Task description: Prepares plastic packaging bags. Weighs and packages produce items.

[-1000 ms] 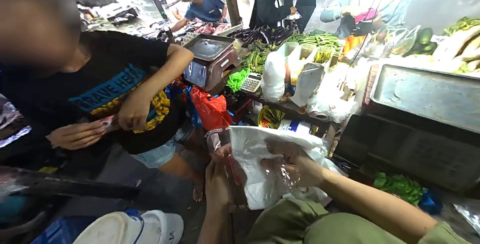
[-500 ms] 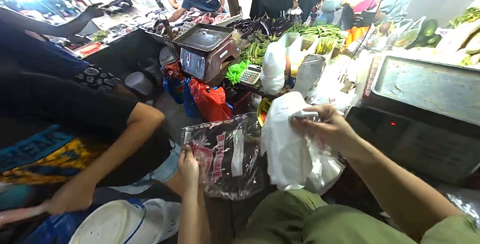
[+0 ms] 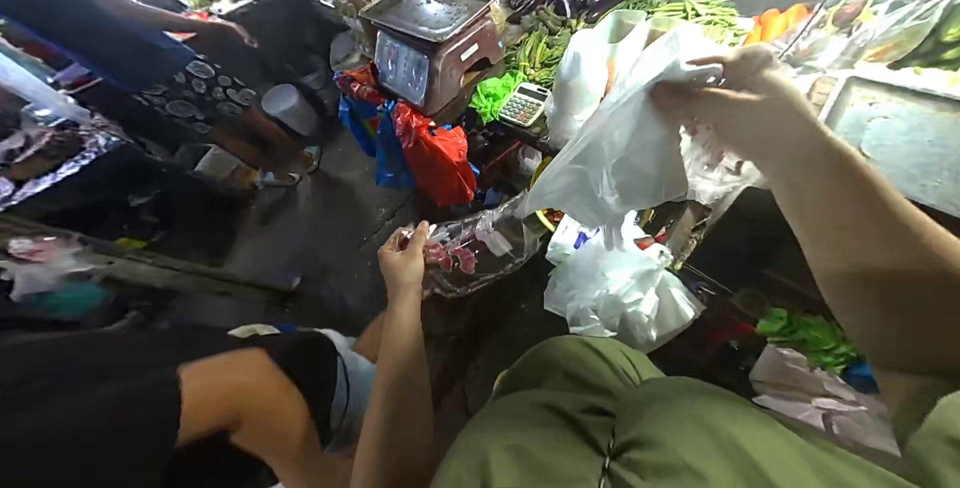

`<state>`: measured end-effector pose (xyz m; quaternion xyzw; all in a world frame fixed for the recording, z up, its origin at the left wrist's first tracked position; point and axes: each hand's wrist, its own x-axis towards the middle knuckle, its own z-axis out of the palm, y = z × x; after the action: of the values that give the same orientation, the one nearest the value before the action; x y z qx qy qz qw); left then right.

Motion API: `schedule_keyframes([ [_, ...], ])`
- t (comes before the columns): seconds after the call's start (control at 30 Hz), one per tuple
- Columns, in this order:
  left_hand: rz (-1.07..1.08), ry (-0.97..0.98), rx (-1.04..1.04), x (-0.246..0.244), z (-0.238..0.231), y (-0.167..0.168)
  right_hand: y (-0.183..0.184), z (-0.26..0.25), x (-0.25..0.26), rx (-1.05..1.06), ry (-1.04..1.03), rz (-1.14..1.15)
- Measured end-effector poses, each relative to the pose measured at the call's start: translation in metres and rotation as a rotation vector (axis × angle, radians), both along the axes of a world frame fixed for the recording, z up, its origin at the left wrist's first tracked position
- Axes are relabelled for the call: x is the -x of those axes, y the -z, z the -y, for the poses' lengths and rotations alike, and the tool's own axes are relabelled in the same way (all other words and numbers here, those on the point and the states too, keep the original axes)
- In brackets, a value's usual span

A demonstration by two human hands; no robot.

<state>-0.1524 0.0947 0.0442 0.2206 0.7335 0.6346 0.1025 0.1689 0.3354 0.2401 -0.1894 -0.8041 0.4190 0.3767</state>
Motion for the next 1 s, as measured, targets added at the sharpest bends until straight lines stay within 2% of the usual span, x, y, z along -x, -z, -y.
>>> schedule_keyframes([
  [0.07,0.063,0.005,-0.006,0.007,-0.002,0.003,-0.006,-0.002,-0.002,-0.011,0.073,0.002],
  [0.17,0.198,-0.034,-0.031,0.016,-0.004,0.01,-0.013,-0.009,-0.006,-0.005,0.072,-0.086],
  [0.23,0.214,-0.061,-0.009,0.019,-0.002,0.012,-0.017,-0.015,-0.012,0.024,0.051,-0.168],
  [0.33,0.033,-0.084,0.099,0.03,0.005,0.027,-0.026,-0.015,-0.021,0.035,0.1,-0.243],
  [0.4,-0.204,-0.064,0.307,0.038,0.014,0.034,-0.03,-0.013,-0.024,0.005,0.097,-0.247],
  [0.47,-0.443,-0.04,0.508,0.037,0.016,0.027,-0.033,-0.013,-0.025,-0.042,0.021,-0.209],
  [0.57,-0.6,0.053,0.552,0.026,0.006,-0.012,-0.039,-0.012,-0.024,-0.104,-0.072,-0.025],
  [0.67,-0.633,0.384,0.58,0.013,-0.004,-0.077,-0.049,-0.002,-0.012,-0.143,-0.097,0.241],
  [0.7,-0.695,0.474,0.552,0.005,-0.01,-0.094,-0.052,-0.001,-0.008,-0.177,-0.175,0.326],
  [0.77,-0.913,0.489,0.511,-0.029,-0.02,-0.129,-0.057,0.002,0.002,-0.267,-0.354,0.492],
  [0.83,-1.151,0.479,0.431,-0.068,-0.021,-0.159,-0.059,0.016,0.014,-0.404,-0.469,0.588],
  [0.9,-1.314,0.592,0.309,-0.093,-0.022,-0.183,-0.059,0.034,0.022,-0.647,-0.515,0.63],
  [1.0,-1.263,0.957,0.216,-0.105,-0.032,-0.199,-0.059,0.058,0.025,-0.918,-0.492,0.664],
])
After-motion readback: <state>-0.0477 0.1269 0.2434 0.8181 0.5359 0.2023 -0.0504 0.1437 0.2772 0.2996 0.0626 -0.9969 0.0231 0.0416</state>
